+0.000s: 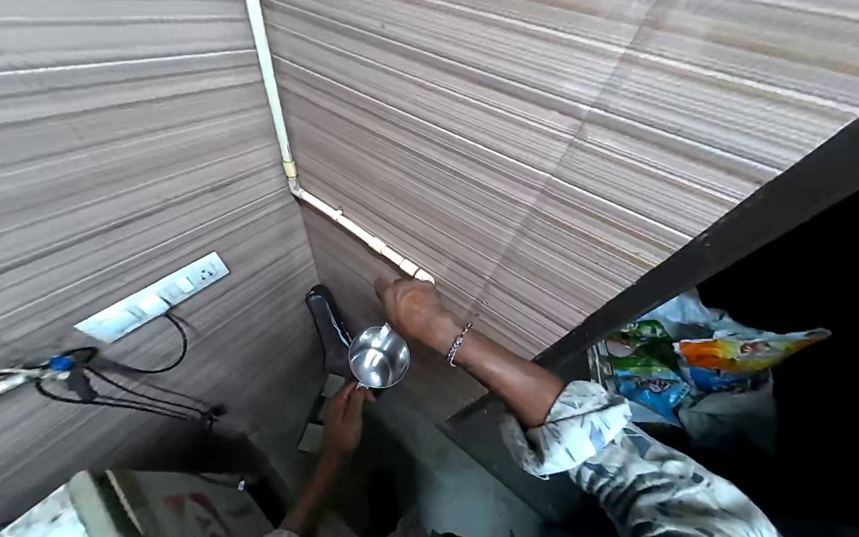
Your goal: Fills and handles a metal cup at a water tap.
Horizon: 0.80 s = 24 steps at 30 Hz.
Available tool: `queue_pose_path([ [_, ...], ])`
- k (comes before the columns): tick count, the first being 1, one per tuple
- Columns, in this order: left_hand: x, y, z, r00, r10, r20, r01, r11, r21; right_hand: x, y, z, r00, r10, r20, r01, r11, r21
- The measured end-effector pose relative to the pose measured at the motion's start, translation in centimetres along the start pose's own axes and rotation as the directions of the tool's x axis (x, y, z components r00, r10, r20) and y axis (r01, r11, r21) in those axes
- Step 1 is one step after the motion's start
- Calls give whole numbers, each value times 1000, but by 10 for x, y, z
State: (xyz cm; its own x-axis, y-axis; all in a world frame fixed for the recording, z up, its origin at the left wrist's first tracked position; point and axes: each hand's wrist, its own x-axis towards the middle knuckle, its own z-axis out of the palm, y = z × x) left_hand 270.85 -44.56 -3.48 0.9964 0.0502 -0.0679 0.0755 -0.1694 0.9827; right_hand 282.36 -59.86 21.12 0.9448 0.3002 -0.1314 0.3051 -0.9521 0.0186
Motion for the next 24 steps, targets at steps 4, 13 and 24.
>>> queue_pose_path([
  [4,6,9,-12,998,-12,57,10,1000,21,3,5,1,995,77,57,-74,996,-49],
  [13,26,10,-24,988,12,152,-8,1000,-22,21,44,9,944,-294,149,309,947,-86],
  [24,25,10,-22,989,51,138,-44,997,-56,26,36,5,919,-268,289,305,948,-90],
])
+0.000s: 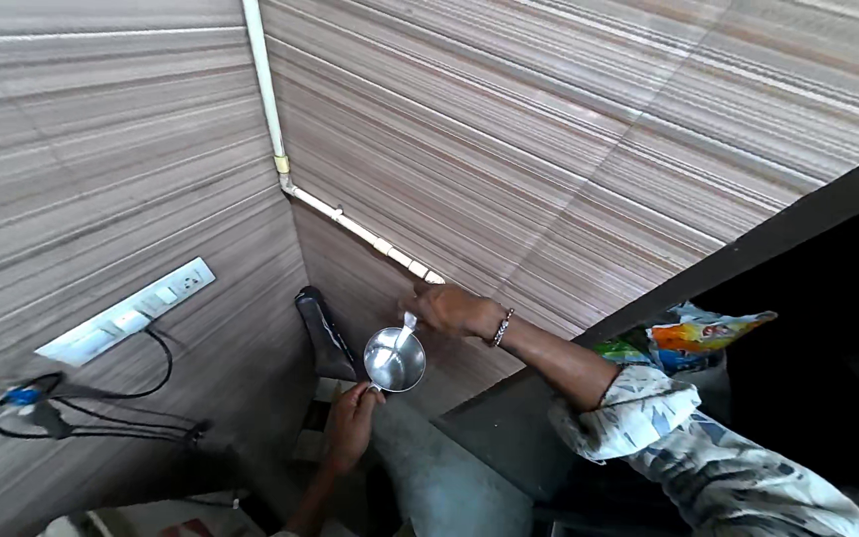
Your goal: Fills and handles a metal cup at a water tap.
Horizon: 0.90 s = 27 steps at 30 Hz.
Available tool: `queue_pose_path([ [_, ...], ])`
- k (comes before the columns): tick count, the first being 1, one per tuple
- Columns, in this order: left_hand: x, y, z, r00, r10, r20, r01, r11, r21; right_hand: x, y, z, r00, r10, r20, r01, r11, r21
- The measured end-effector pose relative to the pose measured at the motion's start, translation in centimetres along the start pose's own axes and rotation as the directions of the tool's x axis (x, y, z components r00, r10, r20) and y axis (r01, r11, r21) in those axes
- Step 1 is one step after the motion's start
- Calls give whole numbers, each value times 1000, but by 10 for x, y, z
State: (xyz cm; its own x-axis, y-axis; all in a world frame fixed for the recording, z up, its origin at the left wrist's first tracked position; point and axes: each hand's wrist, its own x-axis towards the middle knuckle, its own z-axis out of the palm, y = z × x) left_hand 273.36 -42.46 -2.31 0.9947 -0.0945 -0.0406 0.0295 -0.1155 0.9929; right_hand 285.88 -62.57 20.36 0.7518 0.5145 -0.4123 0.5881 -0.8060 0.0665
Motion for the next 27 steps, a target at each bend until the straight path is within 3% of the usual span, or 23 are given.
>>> queue_pose_path([
  [2,-2,-2,-2,1000,8,-6,-8,999,-31,-2,-4,-5,998,-58,0,58,996,-70],
  [4,-3,-4,-2,1000,10,-26,-11,999,-30,-5,-5,-5,998,-26,-50,26,1000,3],
  [6,-1,-3,-3,999,-14,-50,14,1000,0,-6,-6,-4,989,115,-93,-105,988,109],
  [9,0,-1,-1,994,-76,-82,81,995,58,-5,-16,-3,955,292,-42,-286,952,111],
  [11,1,3,1,989,-107,-99,115,990,80,-3,-14,-1,971,237,-25,-233,967,101],
  [15,5,7,2,985,-120,-123,130,989,76,-3,-3,-1,998,-4,-69,9,997,72],
  [18,6,4,3,984,-112,-141,121,991,53,-9,0,5,990,-38,-134,50,995,81],
  [20,7,3,3,984,-99,-147,108,993,52,-14,0,13,984,34,-174,-10,991,135],
  [24,6,6,4,983,-116,-142,123,991,45,-21,-12,18,926,333,-180,-286,927,241],
  [27,8,9,5,973,-167,-157,176,984,41,-14,-18,21,906,377,-193,-318,907,278],
])
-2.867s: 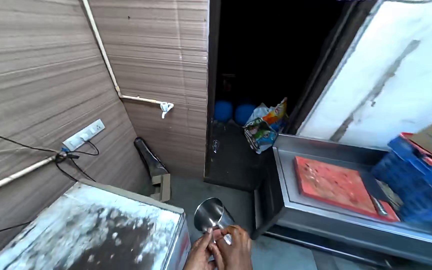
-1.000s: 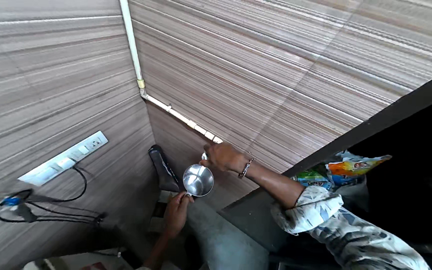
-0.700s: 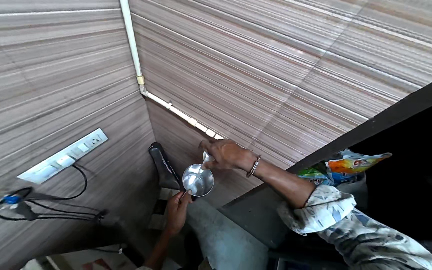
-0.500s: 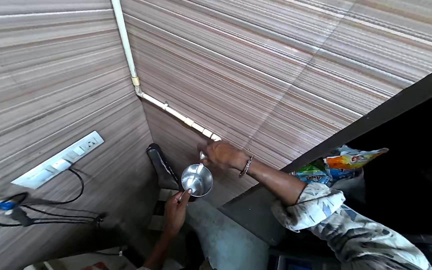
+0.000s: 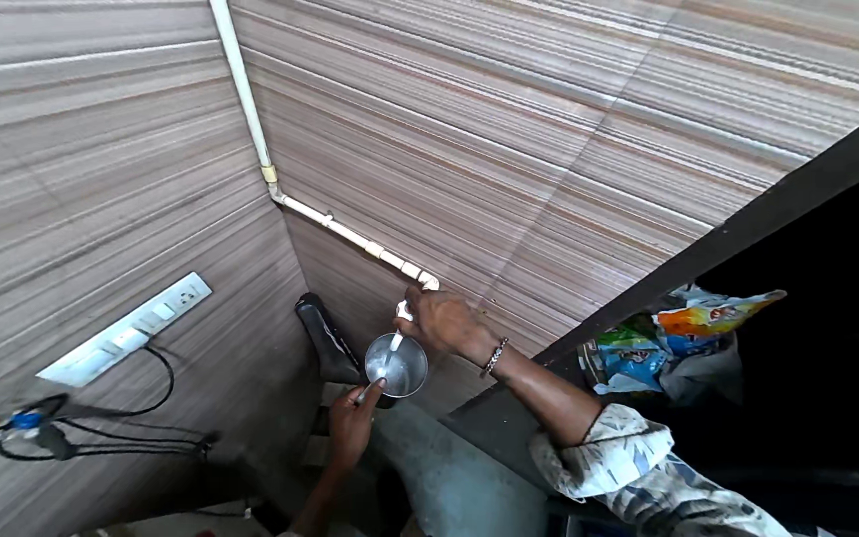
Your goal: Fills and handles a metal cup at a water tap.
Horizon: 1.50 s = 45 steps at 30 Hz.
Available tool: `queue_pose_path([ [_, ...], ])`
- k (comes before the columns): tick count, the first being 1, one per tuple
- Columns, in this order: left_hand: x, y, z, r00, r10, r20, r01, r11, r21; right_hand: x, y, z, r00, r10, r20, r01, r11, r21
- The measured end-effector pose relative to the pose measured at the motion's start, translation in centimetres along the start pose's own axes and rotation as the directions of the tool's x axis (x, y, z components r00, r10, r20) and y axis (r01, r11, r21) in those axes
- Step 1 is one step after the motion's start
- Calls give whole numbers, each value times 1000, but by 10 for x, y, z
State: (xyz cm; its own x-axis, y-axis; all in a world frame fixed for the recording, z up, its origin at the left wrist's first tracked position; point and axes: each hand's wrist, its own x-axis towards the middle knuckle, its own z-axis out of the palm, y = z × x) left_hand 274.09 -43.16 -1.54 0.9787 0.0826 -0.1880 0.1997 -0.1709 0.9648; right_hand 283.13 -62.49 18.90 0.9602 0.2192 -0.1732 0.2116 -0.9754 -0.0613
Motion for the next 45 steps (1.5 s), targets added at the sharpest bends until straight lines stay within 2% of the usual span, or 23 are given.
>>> queue_pose_path([
  [3,2,4,2,998,-62,-28,61,998,-20,7,13,6,987,-163,-16,164,982,97],
  [6,5,4,2,992,-107,-61,101,991,-92,8,29,8,935,-350,-50,354,928,113],
  [9,5,5,2,988,-132,-80,121,984,-134,2,36,14,894,-431,-125,444,888,119],
  [11,3,9,0,989,-134,-71,120,978,-171,-5,39,29,895,-382,-231,428,882,198],
  [12,2,10,0,989,-131,-69,116,975,-191,-9,37,36,908,-311,-282,381,893,240],
  [14,0,13,1,989,-127,-77,108,970,-216,-16,31,44,940,-120,-320,221,927,302],
  [16,0,10,1,988,-130,-81,111,971,-214,-16,21,48,942,48,-333,67,943,326],
  [18,3,6,2,988,-121,-96,100,975,-201,-11,10,49,927,129,-352,-22,956,293],
  [21,4,3,2,987,-120,-103,97,974,-206,-5,1,44,947,91,-308,-4,962,274],
  [23,4,4,2,986,-124,-108,97,969,-226,-3,9,39,963,-27,-266,107,951,291],
  [26,2,6,2,988,-117,-97,90,965,-246,0,28,32,938,-223,-264,296,913,281],
  [28,2,10,3,992,-103,-73,81,965,-249,-1,36,30,939,-243,-244,307,912,271],
  [31,5,8,3,993,-91,-71,70,962,-264,-15,42,32,955,-141,-260,231,905,357],
  [34,5,3,1,993,-82,-86,55,959,-277,-53,47,49,940,14,-340,192,804,563],
  [36,4,2,-1,991,-94,-91,66,961,-268,-79,58,85,921,138,-364,154,730,666],
  [40,3,-1,-4,988,-131,-86,109,967,-230,-114,83,184,908,358,-217,-6,529,848],
  [42,3,-4,-5,987,-137,-87,115,968,-221,-144,87,230,888,449,-103,-137,470,872],
  [45,4,-11,-6,986,-136,-91,112,967,-230,-191,82,274,852,524,27,-268,390,881],
])
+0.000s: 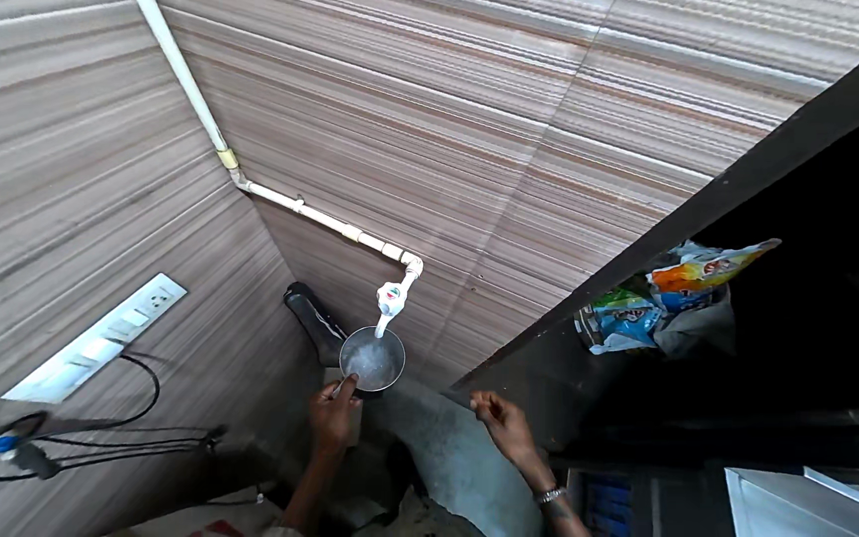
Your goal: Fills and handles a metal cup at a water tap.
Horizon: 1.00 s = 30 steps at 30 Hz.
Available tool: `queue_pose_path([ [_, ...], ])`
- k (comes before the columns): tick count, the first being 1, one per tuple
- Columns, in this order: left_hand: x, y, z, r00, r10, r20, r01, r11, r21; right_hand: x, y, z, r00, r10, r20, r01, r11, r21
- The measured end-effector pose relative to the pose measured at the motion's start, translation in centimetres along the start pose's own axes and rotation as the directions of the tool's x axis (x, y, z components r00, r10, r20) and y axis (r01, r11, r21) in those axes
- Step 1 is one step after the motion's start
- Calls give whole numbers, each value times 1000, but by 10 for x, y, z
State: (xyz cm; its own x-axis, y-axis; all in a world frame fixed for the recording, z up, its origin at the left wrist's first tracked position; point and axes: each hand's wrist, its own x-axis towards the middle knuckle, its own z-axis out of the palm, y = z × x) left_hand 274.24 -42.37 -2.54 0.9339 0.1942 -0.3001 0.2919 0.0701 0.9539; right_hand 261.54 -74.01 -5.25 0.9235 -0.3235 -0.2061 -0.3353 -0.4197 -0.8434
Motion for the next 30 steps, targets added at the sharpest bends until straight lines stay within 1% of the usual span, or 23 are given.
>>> queue_pose_path([
  [3,1,-4,0,1000,-4,-4,4,1000,-20,-35,28,3,996,88,27,-87,996,-25],
  [5,2,-6,1,1000,-14,-6,14,1000,-11,-51,40,5,993,107,41,-105,993,-51],
  [8,3,-6,4,1000,-16,-13,16,1000,-2,-63,47,10,992,118,49,-115,992,-58],
  [10,4,-5,5,1000,-12,-14,12,1000,-4,-65,45,11,992,113,63,-109,992,-62],
  [15,5,-8,4,1000,13,6,-12,1000,-20,-60,36,7,991,73,109,-55,986,-158],
  [19,3,-5,2,1000,20,4,-20,1000,-15,-54,26,4,991,64,114,-39,976,-215],
  [28,3,-5,1,999,35,7,-34,998,-58,-49,16,5,988,19,155,21,967,-252],
  [30,3,-5,1,999,31,-5,-32,999,-39,-48,11,4,985,12,171,35,963,-269],
])
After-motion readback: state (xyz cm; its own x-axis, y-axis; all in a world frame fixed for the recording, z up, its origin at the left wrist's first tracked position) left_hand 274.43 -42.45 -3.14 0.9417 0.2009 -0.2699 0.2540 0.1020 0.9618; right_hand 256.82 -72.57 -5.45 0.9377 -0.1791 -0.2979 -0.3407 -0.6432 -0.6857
